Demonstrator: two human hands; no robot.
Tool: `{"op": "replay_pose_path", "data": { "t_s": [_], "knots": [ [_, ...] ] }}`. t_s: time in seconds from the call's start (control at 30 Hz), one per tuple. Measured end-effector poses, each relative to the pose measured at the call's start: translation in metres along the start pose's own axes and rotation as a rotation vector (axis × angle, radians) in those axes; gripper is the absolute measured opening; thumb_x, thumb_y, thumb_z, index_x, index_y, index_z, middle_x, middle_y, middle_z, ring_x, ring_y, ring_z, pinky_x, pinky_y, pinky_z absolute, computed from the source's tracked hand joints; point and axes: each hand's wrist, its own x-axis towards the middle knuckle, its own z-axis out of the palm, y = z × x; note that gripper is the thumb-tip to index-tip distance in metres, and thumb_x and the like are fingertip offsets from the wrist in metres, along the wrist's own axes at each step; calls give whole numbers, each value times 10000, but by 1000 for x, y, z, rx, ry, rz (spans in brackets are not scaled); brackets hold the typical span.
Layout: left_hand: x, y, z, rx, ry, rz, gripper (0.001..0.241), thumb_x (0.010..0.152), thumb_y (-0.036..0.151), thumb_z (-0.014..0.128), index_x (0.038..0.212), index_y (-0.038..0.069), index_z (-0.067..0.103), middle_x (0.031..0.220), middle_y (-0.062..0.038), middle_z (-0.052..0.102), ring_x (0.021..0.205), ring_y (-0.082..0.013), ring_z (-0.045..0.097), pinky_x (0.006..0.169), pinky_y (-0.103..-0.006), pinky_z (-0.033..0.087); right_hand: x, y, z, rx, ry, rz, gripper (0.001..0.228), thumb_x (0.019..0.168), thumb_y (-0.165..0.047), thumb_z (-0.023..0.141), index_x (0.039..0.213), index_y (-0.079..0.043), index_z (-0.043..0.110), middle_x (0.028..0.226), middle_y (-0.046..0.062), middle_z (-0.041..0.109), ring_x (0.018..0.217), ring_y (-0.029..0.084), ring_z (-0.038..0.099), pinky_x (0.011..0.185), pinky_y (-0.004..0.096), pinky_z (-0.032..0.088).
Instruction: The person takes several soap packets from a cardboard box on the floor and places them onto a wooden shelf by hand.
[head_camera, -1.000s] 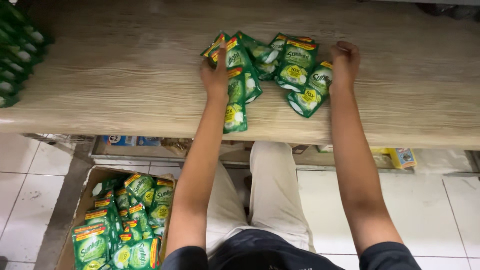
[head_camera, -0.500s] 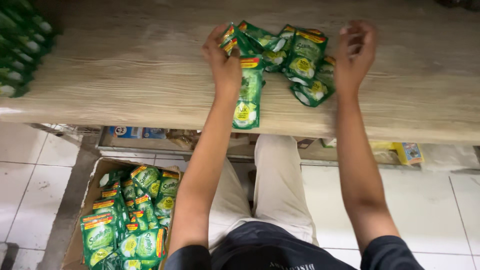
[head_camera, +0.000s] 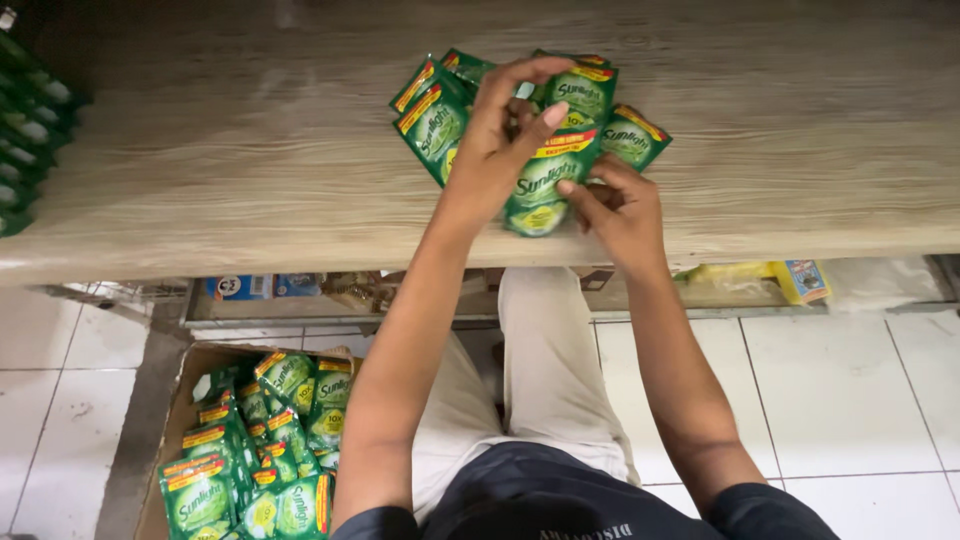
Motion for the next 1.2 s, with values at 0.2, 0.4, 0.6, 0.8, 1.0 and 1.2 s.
{"op": "replay_pose_path", "data": {
  "t_s": [0.2,0.4,0.6,0.8,1.0,1.2],
  "knots": [
    [-10,-13,-7,-95,-66,-119,490,959,121,765,1385,54,534,1351,-70,615,1167,-73,625,1010,-247,528,-1,3,-2,96,88,52,113,1016,-49,714,1086,28,671,899,40,712,704,97,702,605,229,525],
    [-32,-21,9,-8,25,-305,265,946,168,779,1147,7,718,1000,6,744,862,-27,617,773,-220,522,-7,-18,10,119,217,10,305,926,-81,742,1206,-46,626,1005,-30,654,647,47,629,524,207,475],
    [-37,-14,18,79,42,-330,215,927,164,795,1060,-1,756,883,10,716,764,-19,562,667,-219,487,-9,-25,-4,79,314,-41,166,1005,-84,754,1105,18,671,787,39,641,603,79,571,524,232,449],
    [-33,-10,24,40,124,-263,196,980,180,756,1029,-9,780,841,-4,689,751,-28,553,658,-211,464,-9,-35,-9,-54,296,-160,100,1051,-70,712,1086,22,690,879,47,689,725,99,665,625,234,489],
    [-25,5,17,200,146,-154,185,974,175,755,1076,23,781,887,-40,743,779,-49,603,700,-211,493,0,-51,-5,-11,199,-300,108,1094,-58,679,1138,39,667,1063,76,693,873,156,732,720,265,558],
    [-42,-19,14,362,187,-159,307,947,215,767,1188,31,719,846,-72,684,726,-109,588,659,-303,499,-5,-31,-11,-82,117,13,206,993,-119,720,1149,-5,650,951,26,726,791,98,708,674,233,550]
  ]
}}
